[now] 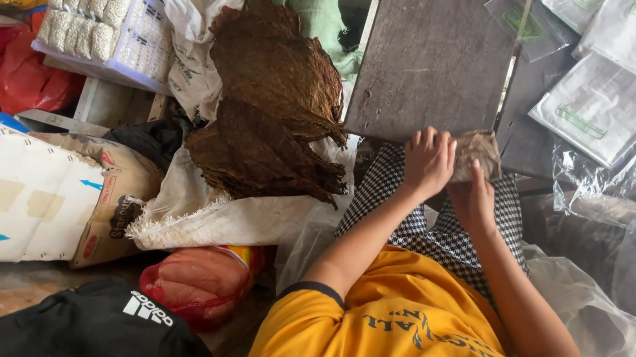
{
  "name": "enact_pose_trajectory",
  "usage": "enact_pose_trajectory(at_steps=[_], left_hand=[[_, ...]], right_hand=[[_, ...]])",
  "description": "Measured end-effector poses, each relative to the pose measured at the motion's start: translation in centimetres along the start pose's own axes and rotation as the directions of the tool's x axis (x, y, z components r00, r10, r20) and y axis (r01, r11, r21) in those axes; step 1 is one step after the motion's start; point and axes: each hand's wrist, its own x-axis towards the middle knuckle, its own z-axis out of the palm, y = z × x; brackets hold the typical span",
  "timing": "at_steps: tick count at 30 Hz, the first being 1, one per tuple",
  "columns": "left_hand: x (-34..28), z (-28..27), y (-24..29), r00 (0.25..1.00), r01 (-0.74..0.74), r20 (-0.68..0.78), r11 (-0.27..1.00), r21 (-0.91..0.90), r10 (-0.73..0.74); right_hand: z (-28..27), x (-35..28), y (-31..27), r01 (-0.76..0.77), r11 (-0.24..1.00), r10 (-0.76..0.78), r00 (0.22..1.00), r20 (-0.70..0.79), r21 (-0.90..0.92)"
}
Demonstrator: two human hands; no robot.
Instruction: A person is manually packaging dried tobacco leaves by folding them and inserting them into clear plastic bags.
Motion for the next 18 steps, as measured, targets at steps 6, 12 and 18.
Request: enact_pose_trajectory(at_steps=[6, 12, 18], left_hand=[[-5.5, -1.8, -1.9, 0.999, -0.041, -0.046, 0.793, -0.608, 0.016], [-6.9, -8.8, 2.0, 0.846, 0.515, 0.53, -0.354, -0.78, 0.063], [-5.0, -7.1, 0.9, 0.784, 0.388, 0.597, -0.616, -0.685, -0.17]], right_hand=[[1.7, -1.8, -1.3, -0.073, 0.993, 0.05, 0.974, -0.22, -0.097], [4.3, -3.5, -2.7, 0.09, 0.981, -0.047, 0.97, -0.241, 0.171], [4.7, -3.9, -4.2, 0.157, 0.986, -0.153, 0.985, -0.082, 0.045]])
